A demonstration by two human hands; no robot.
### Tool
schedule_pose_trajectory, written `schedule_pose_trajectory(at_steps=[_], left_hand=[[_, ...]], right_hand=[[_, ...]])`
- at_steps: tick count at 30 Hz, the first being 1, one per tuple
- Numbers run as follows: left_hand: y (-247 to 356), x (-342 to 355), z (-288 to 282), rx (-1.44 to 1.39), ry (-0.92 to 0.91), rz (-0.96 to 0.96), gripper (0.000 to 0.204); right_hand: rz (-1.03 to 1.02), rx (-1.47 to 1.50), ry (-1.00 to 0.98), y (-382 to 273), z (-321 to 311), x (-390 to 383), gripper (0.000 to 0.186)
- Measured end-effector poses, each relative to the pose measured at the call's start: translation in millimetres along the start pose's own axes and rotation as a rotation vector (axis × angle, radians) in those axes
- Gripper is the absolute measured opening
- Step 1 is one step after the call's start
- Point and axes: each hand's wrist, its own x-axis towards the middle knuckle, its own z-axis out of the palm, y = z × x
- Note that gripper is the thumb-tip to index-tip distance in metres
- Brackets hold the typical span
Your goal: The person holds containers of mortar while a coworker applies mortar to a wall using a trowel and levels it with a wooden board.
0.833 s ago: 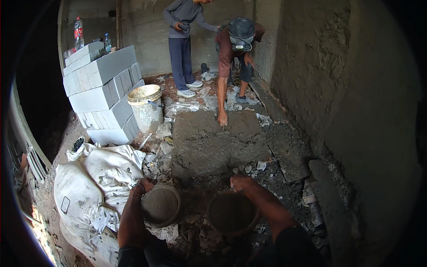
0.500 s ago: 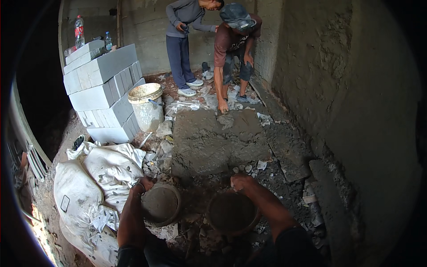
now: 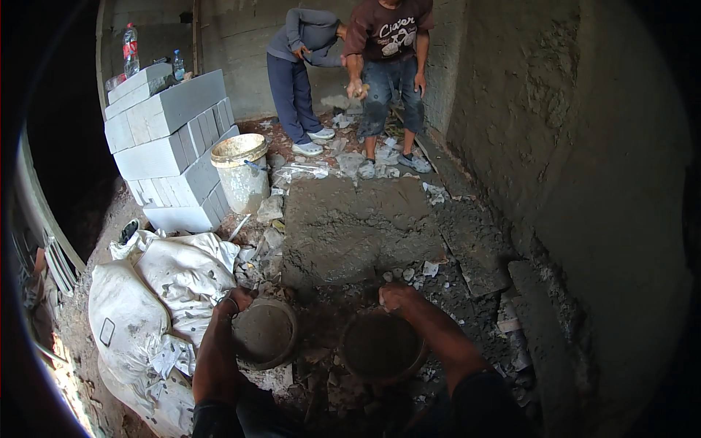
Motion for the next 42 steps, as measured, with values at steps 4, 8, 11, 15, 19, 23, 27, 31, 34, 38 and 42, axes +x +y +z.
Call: schedule_pose_trajectory(at_steps=[4, 8, 11, 15, 19, 23, 27, 31, 34, 38, 42], left_hand=[[8, 4, 1, 0.021, -0.011, 0.042, 0.051], [-2, 4, 0, 0.017, -0.055, -0.033, 0.048], [-9, 12, 4, 0.050, -0.043, -0.032, 0.050], [-11, 9, 4, 0.004, -0.061, -0.032, 0.051], [0, 5, 2, 0.046, -0.074, -0.047, 0.050], [7, -2, -4, 0.053, -0.067, -0.022, 0.047], [8, -1, -6, 0.019, -0.015, 0.048, 0.044], [-2, 20, 9, 0.047, -0.011, 0.068, 0.039], [-1, 19, 13, -0.028, -0.010, 0.039, 0.044], [-44, 20, 15, 0.048, 0.032, 0.054, 0.049], [-15, 21, 12, 0.079, -0.005, 0.111, 0.050]], right_hand=[[-0.038, 0.023, -0.009, 11, 0, -3, 0.022], [0.005, 0.007, -0.015, -5, -9, -3, 0.023], [-0.022, 0.005, -0.018, -3, -9, -4, 0.023], [0.018, 0.015, -0.034, -8, -11, -4, 0.024], [0.049, 0.033, -0.079, 1, -4, -4, 0.025], [0.032, 0.032, -0.040, -4, -5, -3, 0.023], [0.051, 0.014, -0.082, -7, -16, -3, 0.026], [0.138, 0.022, -0.118, -10, -24, -12, 0.030], [0.154, -0.035, -0.127, -18, -29, -16, 0.031], [-0.021, -0.025, 0.118, -42, -34, -24, 0.018], [0.013, 0.009, 0.054, -14, -20, -15, 0.019]])
